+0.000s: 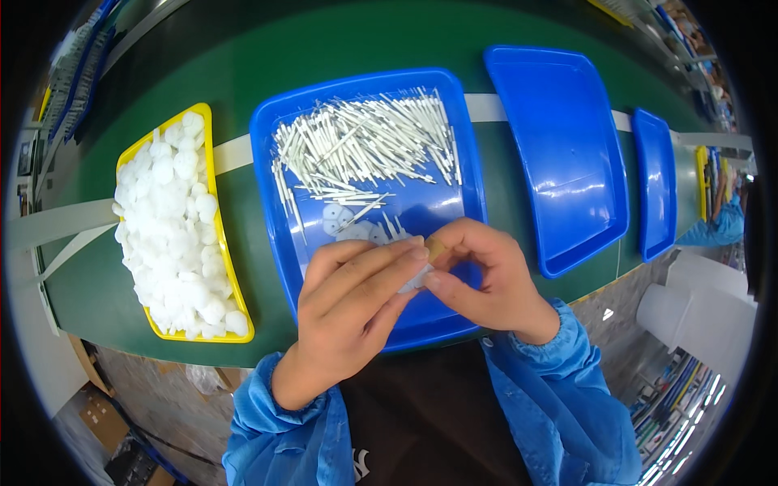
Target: The person inserts white cotton tips into plastic sticks to assemble cotton swabs. They pick up a cotton tip and a stick, insert the stick into the tip, and place the finished swab into a blue tray. The process is repeated continuously throughout the clip.
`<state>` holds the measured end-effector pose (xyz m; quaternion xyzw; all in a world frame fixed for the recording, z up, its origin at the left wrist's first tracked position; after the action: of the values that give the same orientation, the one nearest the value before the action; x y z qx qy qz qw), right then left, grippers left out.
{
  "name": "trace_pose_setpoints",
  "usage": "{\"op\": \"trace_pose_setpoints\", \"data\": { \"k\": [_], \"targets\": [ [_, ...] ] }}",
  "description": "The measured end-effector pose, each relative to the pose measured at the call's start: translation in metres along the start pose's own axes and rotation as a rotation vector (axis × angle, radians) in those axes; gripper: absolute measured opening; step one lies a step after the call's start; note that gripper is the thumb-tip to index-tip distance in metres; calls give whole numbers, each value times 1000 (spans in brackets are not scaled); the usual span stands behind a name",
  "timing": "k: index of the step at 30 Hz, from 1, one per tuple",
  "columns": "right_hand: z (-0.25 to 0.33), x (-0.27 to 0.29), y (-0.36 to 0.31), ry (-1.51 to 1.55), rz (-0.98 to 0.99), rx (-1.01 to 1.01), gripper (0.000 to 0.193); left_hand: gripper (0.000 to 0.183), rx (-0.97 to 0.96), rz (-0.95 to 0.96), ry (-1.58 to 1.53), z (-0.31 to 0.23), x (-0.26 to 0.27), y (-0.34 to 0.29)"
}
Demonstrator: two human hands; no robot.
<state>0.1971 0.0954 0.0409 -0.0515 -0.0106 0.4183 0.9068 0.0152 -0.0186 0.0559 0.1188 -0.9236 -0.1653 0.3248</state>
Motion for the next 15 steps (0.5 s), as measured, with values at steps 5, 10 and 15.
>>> {"op": "trace_pose_setpoints", "data": {
  "k": [5,10,15],
  "targets": [
    [-2,18,-9,-984,-46,412,25,69,128,-12,76,13,-5,-4],
    [-2,15,-15,-1170,-62,337,23,67,88,247,273,12,-23,1],
    [-7,14,-15,-1124,-105,374,20,59,47,246,314,9,-27,-2]
  ]
}}
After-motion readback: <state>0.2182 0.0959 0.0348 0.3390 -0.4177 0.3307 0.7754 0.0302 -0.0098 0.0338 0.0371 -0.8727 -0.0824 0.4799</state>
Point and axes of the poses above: each hand's wrist, its own y-axis towards the middle knuckle, its own x-axis out of the back of the hand, z = x × y, the point moved 3 cm from there along y, towards the middle knuckle, and after that the axes turned 2 degrees about -z, right-handed, at the moved point
